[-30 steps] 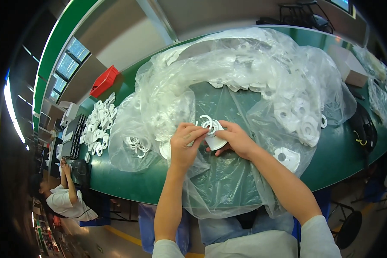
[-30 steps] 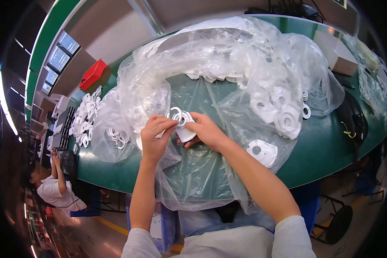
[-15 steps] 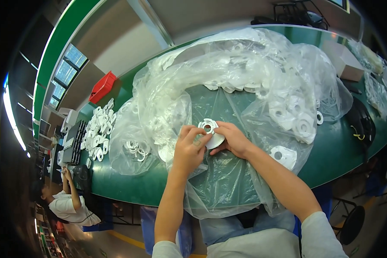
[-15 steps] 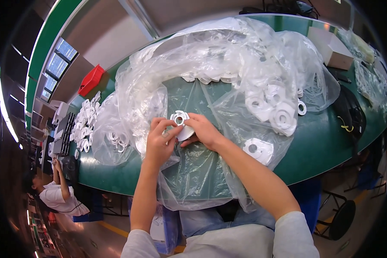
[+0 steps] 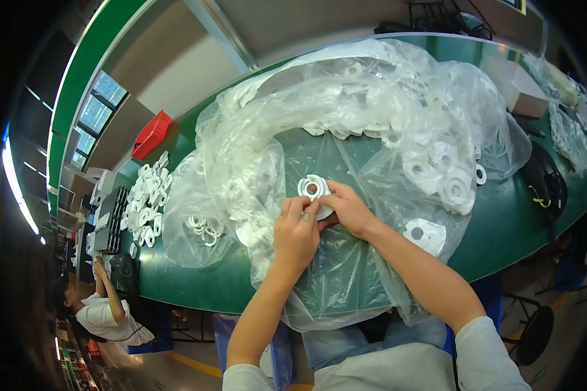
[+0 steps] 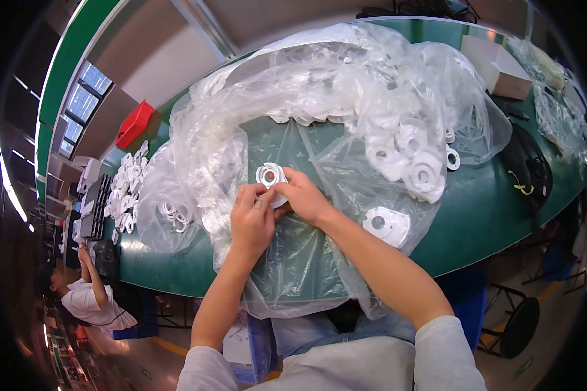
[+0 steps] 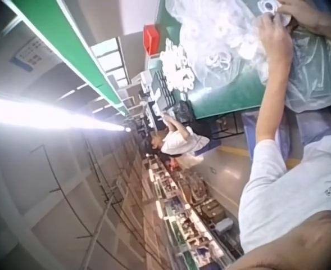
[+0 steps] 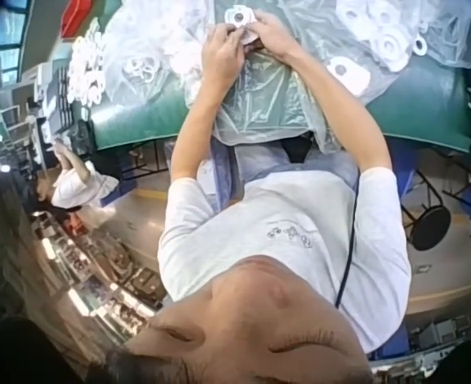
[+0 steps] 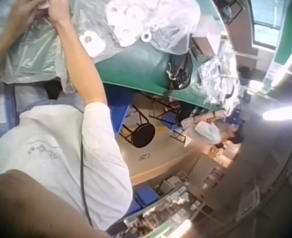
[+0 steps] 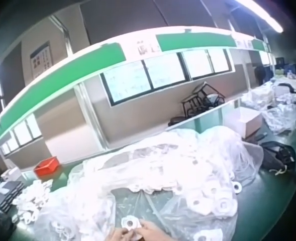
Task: Assembling small white plastic components by inserting metal rings/bearings into them.
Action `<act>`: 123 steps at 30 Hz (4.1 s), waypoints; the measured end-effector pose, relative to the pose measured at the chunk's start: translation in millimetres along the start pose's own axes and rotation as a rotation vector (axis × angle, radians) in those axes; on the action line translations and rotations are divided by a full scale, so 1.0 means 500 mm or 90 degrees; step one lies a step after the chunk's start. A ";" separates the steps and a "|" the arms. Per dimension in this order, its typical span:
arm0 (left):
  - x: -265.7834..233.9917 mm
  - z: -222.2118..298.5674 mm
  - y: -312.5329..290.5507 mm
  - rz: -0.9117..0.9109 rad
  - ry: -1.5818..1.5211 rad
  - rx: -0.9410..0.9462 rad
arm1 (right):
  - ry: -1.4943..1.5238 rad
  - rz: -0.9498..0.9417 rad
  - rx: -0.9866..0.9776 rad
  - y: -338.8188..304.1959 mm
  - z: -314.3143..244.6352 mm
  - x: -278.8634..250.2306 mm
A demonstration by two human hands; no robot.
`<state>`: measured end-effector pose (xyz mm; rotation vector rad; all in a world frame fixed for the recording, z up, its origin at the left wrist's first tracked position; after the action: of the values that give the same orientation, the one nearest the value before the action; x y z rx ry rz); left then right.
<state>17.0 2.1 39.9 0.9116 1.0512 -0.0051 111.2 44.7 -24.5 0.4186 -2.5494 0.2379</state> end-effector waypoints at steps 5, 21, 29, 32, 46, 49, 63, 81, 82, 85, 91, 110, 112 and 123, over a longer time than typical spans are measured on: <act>-0.009 0.006 0.001 0.046 0.000 0.014 | -0.014 -0.032 -0.023 0.003 -0.001 0.006; -0.017 -0.005 0.005 0.041 -0.035 -0.002 | 0.012 -0.029 -0.028 0.005 -0.003 0.000; -0.018 -0.108 -0.016 0.137 -0.342 -0.369 | -0.018 -0.045 -0.017 0.001 -0.006 0.015; 0.012 -0.112 -0.020 0.089 -0.535 -0.434 | -0.028 -0.049 -0.023 -0.001 -0.008 0.016; -0.027 -0.090 -0.003 0.155 -0.408 -0.289 | -0.046 -0.068 -0.030 -0.003 -0.008 0.022; -0.014 -0.105 -0.012 0.120 -0.447 -0.360 | -0.048 -0.072 -0.032 -0.005 -0.011 0.024; -0.024 -0.093 -0.004 0.145 -0.418 -0.337 | -0.083 -0.093 -0.036 -0.003 -0.007 0.024; -0.035 -0.110 -0.007 0.162 -0.412 -0.347 | -0.088 -0.076 -0.044 -0.011 -0.015 0.027; -0.034 -0.110 -0.007 0.162 -0.410 -0.347 | -0.087 -0.081 -0.053 -0.011 -0.017 0.028; -0.011 -0.121 -0.016 0.122 -0.556 -0.426 | -0.090 -0.099 -0.065 -0.010 -0.013 0.034; -0.004 -0.134 -0.025 0.085 -0.608 -0.469 | -0.141 -0.128 -0.097 -0.012 -0.011 0.039; -0.002 -0.125 -0.030 0.088 -0.553 -0.436 | -0.141 -0.082 -0.062 -0.024 -0.026 0.046; 0.000 -0.121 -0.029 0.061 -0.525 -0.412 | -0.120 -0.067 -0.073 -0.017 -0.019 0.038; -0.052 -0.102 0.003 0.035 -0.438 -0.235 | -0.386 -0.029 -0.256 -0.030 -0.040 0.049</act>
<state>-34.1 25.8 51.1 0.5338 0.3655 -0.0725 106.1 29.6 6.8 0.4363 -3.0641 -0.4868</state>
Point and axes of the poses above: each hand's wrist, its own y-axis towards the middle knuckle, its own x-axis out of the palm, z = x × y, the point moved 6 cm from there along y, towards the middle knuckle, and after that the axes turned 2 degrees about z, right-handed, at the moved point
